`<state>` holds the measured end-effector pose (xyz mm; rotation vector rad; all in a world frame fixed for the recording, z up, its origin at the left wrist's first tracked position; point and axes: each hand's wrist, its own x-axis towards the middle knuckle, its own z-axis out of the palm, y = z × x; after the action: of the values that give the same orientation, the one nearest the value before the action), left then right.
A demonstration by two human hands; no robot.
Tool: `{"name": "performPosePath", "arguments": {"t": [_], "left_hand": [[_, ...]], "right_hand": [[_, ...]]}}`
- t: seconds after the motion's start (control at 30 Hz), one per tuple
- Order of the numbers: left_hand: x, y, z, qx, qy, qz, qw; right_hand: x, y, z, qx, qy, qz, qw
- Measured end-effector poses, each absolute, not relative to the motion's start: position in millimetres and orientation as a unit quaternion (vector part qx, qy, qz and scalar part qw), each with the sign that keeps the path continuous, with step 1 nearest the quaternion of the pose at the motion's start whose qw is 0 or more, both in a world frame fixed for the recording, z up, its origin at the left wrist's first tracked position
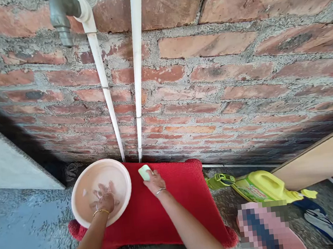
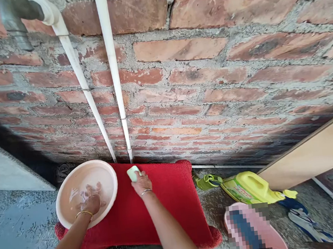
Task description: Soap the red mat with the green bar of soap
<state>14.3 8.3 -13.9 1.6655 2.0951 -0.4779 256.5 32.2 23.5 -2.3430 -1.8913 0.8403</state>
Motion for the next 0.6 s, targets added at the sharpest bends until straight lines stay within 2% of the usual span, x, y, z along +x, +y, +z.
{"name": "performPosePath", "arguments": {"t": [0.17, 0.27, 0.43, 0.6], "left_hand": [[19, 8, -7, 0.586, 0.767, -0.185, 0.187], [18, 7, -5, 0.592, 0.76, -0.187, 0.195], [18, 7, -3, 0.59, 0.76, -0.195, 0.189], [21, 9, 3, 0.585, 0.764, -0.193, 0.194]], "right_hand": [[360, 10, 24, -0.844, -0.485, 0.229, 0.006], [378, 6, 22, -0.879, -0.427, 0.209, 0.019], [303, 35, 18, -0.824, -0.512, 0.232, 0.067], [214, 78, 18, -0.731, -0.626, 0.266, 0.061]]}}
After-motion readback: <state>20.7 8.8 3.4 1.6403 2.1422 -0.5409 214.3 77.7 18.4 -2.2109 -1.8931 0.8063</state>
